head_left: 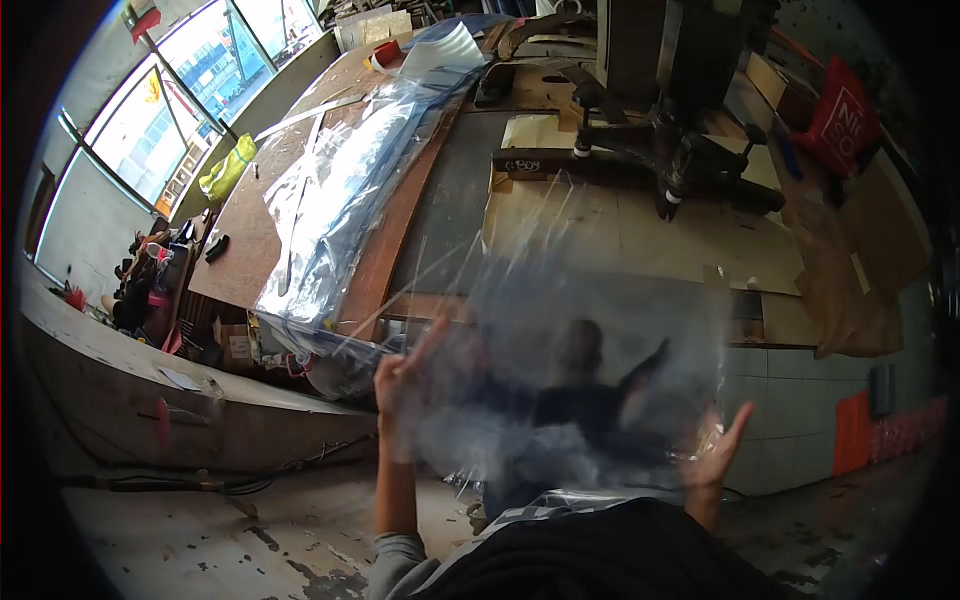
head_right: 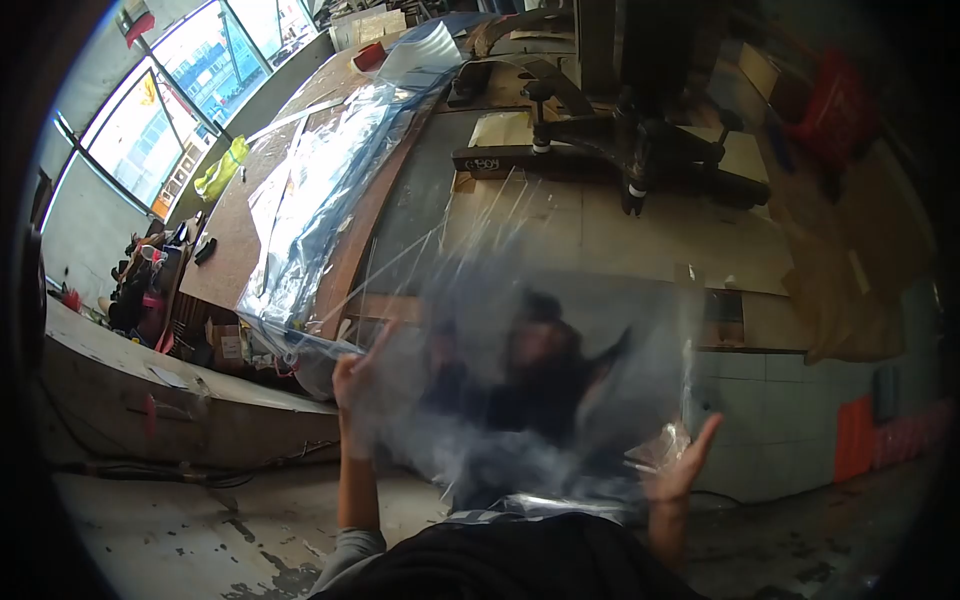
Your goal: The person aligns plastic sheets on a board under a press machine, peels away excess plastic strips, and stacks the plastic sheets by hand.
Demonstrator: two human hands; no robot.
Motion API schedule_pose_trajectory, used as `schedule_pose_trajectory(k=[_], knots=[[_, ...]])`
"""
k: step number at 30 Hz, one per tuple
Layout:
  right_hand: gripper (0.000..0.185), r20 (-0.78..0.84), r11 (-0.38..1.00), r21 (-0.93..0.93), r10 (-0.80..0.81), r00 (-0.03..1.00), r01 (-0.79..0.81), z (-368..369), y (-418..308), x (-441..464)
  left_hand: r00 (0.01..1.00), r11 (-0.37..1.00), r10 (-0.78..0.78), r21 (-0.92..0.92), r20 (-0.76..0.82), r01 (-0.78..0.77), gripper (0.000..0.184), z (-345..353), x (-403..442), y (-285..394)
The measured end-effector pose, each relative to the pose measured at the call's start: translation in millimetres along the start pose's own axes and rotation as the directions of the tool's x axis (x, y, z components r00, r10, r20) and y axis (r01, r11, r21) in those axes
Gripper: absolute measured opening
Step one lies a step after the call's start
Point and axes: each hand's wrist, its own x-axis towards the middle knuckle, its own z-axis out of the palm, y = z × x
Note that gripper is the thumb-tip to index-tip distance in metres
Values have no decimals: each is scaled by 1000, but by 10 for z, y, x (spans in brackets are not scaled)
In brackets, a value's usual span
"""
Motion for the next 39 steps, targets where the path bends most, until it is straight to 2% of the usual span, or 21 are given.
schedule_pose_trajectory(k=[2,4,5,6,8,10,13,14,16,17,18,19,21,23,25,27,29,30,33,35,39], knots=[[79,39,864,-440,-252,967,243,-175,36,-58,1000,997,-12,77,18,10,74,-551,62,-466],[79,-30,719,-664,-301,953,207,-170,-13,-116,993,999,-45,22,110,43,78,-681,61,-861],[77,-157,725,-685,-246,956,74,-141,-88,-138,979,994,-66,-68,192,80,79,-587,29,-1022],[63,-171,737,-665,-309,936,122,-364,-41,-72,933,951,-48,-271,356,152,79,-57,-18,-1031],[59,-139,768,-631,-249,958,108,-482,-214,-108,849,879,-76,-367,522,305,81,329,26,-943],[57,-97,784,-605,-248,964,141,-641,-366,-78,848,932,-230,-143,478,333,92,367,144,-735],[59,-14,809,-527,-314,949,260,-872,-408,-32,841,969,-246,99,481,227,104,370,323,-600],[61,28,832,-472,-318,948,293,-905,-370,-5,920,935,-261,314,291,166,95,244,327,-537],[68,107,939,-257,-209,972,230,-1235,-162,96,933,651,-356,706,-42,280,83,-109,438,-641],[70,23,943,-303,-141,990,141,-1436,-14,103,919,444,-333,825,-211,350,77,-188,462,-689],[72,-56,938,-341,-88,995,64,-1589,83,130,935,444,-234,826,-267,347,66,88,403,-768],[74,-128,929,-371,-49,991,-2,-1723,136,229,953,508,-242,814,-181,283,70,-193,494,-873],[75,269,873,-395,-189,944,287,-2289,285,346,941,435,-282,849,-187,299,77,-141,431,-885],[74,313,840,-459,-151,938,288,-2205,255,312,903,522,-429,822,25,226,82,-616,469,-857],[73,-8,816,-577,20,1000,-21,-1357,12,92,905,497,-412,859,104,128,88,-636,418,-883],[67,27,684,-705,-238,971,187,-1447,202,279,972,309,-212,951,103,-33,93,-56,361,-933],[57,10,658,-735,-232,973,164,-1061,84,106,997,96,-56,994,61,-56,80,450,242,-968],[29,121,586,-747,-344,931,314,-917,18,15,1000,140,9,990,22,-23,69,549,144,-977],[14,211,494,-755,-440,873,432,-474,-189,-206,984,289,109,943,140,-166,31,500,-90,-939],[16,238,534,-681,-486,841,501,-357,-270,-172,972,510,209,836,109,-203,26,668,-283,-860],[18,368,558,-404,-626,687,725,327,-696,-68,874,440,470,827,120,-350,26,1436,-367,-417]])
